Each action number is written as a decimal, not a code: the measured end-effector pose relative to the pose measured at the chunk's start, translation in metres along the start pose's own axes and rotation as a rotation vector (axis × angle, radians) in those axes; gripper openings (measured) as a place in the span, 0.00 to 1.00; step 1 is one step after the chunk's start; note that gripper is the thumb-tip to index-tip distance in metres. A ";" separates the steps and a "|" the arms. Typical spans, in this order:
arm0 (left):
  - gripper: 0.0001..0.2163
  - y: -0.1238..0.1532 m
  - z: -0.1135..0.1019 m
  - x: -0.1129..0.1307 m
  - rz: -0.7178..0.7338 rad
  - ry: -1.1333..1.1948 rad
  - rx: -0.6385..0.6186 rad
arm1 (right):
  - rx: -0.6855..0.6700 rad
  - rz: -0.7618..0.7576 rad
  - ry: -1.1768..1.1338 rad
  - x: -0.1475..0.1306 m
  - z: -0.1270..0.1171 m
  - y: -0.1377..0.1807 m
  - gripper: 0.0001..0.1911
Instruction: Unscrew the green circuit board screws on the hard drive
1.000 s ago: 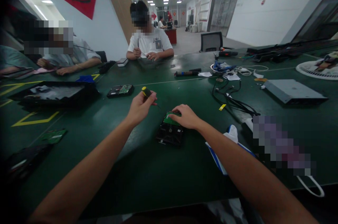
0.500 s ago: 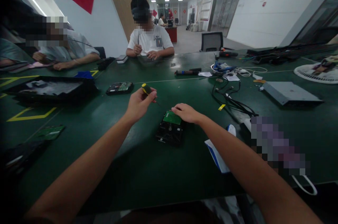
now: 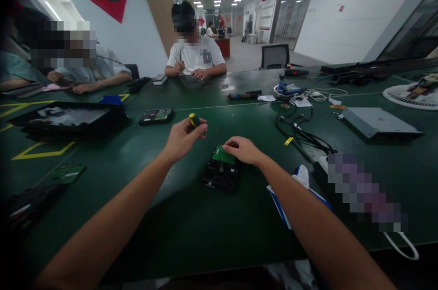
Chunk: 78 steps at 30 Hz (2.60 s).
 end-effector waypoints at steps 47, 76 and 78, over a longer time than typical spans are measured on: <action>0.29 -0.015 0.016 0.033 0.018 0.223 -0.173 | 0.123 -0.114 0.244 -0.021 0.008 0.018 0.19; 0.28 -0.009 0.018 0.020 0.210 -0.001 -0.207 | 0.144 -0.121 0.224 -0.022 0.010 0.017 0.18; 0.28 -0.009 0.018 0.021 0.220 -0.011 -0.203 | 0.145 -0.098 0.230 -0.023 0.011 0.017 0.17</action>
Point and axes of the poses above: each hand's wrist, its own y-axis away from the middle knuckle, its own z-axis out of the palm, x = y × z, the point moved 4 cm from there along -y, towards the middle knuckle, and after that the axes turned 3 degrees about -x, right-handed, at the moved point
